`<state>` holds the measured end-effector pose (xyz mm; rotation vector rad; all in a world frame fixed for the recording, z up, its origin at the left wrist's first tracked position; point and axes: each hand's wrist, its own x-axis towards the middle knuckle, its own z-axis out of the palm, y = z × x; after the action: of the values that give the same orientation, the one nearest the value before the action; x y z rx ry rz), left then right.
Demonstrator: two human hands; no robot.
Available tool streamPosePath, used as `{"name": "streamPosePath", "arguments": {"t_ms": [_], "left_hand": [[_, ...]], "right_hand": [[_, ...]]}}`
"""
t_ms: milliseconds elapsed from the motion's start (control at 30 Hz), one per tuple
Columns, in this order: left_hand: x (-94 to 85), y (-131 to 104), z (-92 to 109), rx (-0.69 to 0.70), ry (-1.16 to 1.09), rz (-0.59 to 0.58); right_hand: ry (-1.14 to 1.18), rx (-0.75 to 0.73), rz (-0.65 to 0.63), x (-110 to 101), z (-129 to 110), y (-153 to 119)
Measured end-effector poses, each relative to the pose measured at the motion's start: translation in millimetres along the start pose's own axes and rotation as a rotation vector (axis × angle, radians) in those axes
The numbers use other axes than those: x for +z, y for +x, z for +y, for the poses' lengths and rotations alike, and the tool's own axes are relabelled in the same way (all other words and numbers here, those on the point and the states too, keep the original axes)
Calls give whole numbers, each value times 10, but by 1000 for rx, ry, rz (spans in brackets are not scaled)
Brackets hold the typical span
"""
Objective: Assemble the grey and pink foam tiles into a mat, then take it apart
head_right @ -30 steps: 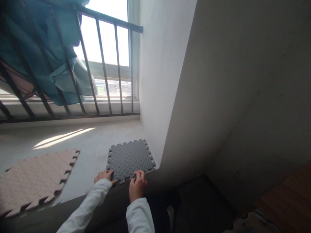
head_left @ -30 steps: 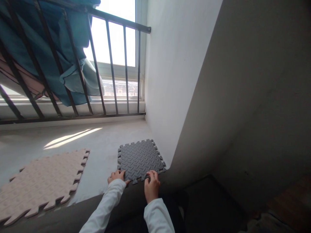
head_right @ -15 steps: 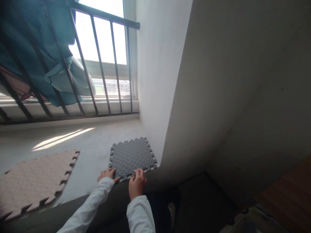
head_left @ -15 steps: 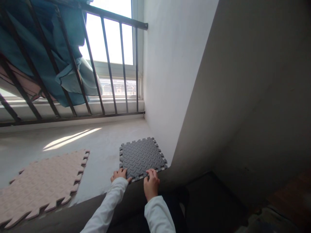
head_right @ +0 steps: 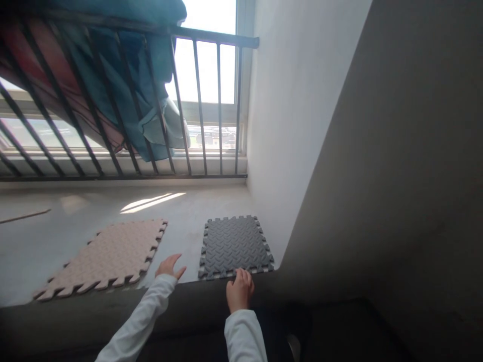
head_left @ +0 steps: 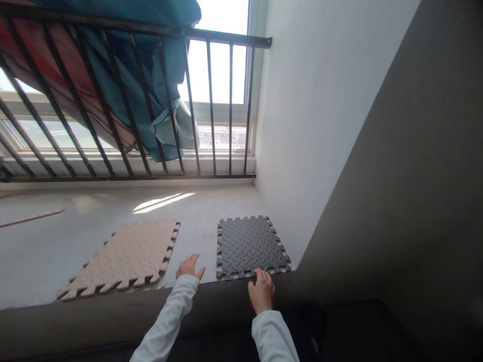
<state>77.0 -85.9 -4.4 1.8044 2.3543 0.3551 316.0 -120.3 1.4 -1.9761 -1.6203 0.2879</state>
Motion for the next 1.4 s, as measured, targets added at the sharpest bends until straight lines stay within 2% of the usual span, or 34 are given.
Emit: {"name": "streamPosePath", "arguments": {"t_ms": [67,133,233,300,533,667,733,833,1133,1200,1300,1367,1400], "left_hand": [[-97,-96,-373,-149,37,134],[-188,-196,-683,-318,85,215],[-274,-281,-945,-429,139,206],[-301,-278,-991,-410,165,153],[-395,-130,-929,-377,235,-12],[-419,-92,-864,-341,244,0],[-389,-105,-737,-285,218,43],[-303,-150,-399,-182,159,78],[-159,-243,991,-24,-84,76],[-79,-278,1317,42,-156,43],[101,-335,1742,239,-313,-50],[180,-327,1887,385,-406,-134],[183,-293,1891,427,-411,-180]], "right_hand": [[-66,0,-40,-22,-16,3],[-111,-11,-66,-44,-39,10],[-140,-11,-101,-61,-69,18],[-141,-3,-119,-65,-79,17],[-129,20,-128,-97,-64,-8],[-101,25,-118,-122,-44,-13],[-84,32,-111,-125,-40,-12],[-54,43,-94,-117,-42,-12],[72,46,-2,-71,22,-14],[92,45,31,-34,71,-8],[123,20,66,24,159,4],[131,22,87,37,209,9],[131,34,96,30,227,9]]}}
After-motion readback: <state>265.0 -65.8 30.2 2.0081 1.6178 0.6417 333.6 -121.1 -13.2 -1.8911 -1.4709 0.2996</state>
